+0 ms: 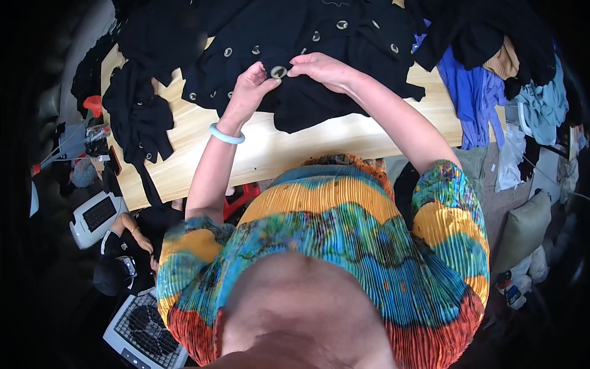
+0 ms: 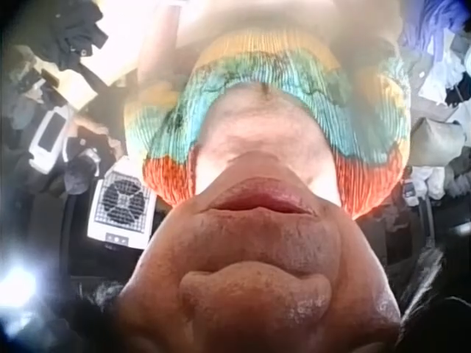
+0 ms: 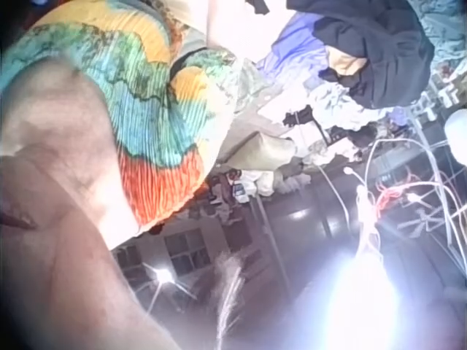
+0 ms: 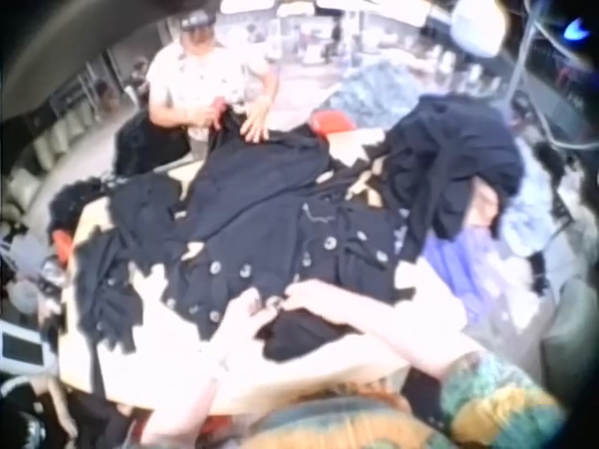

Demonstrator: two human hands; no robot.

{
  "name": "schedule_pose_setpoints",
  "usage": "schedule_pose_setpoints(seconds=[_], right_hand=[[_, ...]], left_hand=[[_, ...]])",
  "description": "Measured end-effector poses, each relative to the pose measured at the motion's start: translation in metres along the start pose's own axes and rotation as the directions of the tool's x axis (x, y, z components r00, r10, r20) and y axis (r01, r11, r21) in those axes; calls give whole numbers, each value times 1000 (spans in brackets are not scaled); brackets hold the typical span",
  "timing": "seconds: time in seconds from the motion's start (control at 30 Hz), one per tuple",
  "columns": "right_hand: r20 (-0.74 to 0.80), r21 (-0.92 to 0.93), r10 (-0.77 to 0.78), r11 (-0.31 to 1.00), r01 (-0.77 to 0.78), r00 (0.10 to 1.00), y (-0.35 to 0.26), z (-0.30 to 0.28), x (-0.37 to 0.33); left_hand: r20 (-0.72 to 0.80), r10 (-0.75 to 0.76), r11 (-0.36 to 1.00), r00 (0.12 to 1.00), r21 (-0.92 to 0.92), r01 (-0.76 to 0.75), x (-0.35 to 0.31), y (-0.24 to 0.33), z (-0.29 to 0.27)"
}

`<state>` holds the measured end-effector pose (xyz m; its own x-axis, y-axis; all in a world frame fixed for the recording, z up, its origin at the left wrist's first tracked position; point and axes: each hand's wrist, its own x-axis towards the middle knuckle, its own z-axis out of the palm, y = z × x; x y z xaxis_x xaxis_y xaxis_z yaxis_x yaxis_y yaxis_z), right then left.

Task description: Checking and manually aligning metal grommets on black fabric garment pieces on a workshop table.

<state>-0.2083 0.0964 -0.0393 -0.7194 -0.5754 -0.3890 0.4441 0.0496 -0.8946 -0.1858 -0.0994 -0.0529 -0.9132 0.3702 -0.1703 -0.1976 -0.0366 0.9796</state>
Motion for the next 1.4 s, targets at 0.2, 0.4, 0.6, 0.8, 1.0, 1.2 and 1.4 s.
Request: schedule_pose_setpoints(seconds=[0.2,0.4,0.6,0.8,1.0,1.2,1.4], right_hand=[[-146,195,28,981,1,989,-10,16,-8],[-117,-39,-217,976,214,969,-21,36,-5],[-106,-655,-240,747,114,965,-18,0,-59],[-163,-774,85,606,-181,983,22,-51,-130],[-258,-559,208,764,-322,943,50,-74,-166],[-673,-265,-9,937,-229,740,101,-98,-112],[-793,-18,202,935,-353,574,112,-109,-68]], left_hand=[[83,-112,991,990,-59,117,-10,38,2],[-182,-103,977,978,-204,65,-6,50,-4],[-439,-45,845,897,-496,-200,11,74,-43],[-393,-179,789,902,-605,-107,8,65,-75],[-487,-244,843,838,-534,-64,-5,48,-80],[-434,-221,851,874,-523,-44,-14,29,-99],[-451,-198,854,870,-515,-73,-17,37,-93]])
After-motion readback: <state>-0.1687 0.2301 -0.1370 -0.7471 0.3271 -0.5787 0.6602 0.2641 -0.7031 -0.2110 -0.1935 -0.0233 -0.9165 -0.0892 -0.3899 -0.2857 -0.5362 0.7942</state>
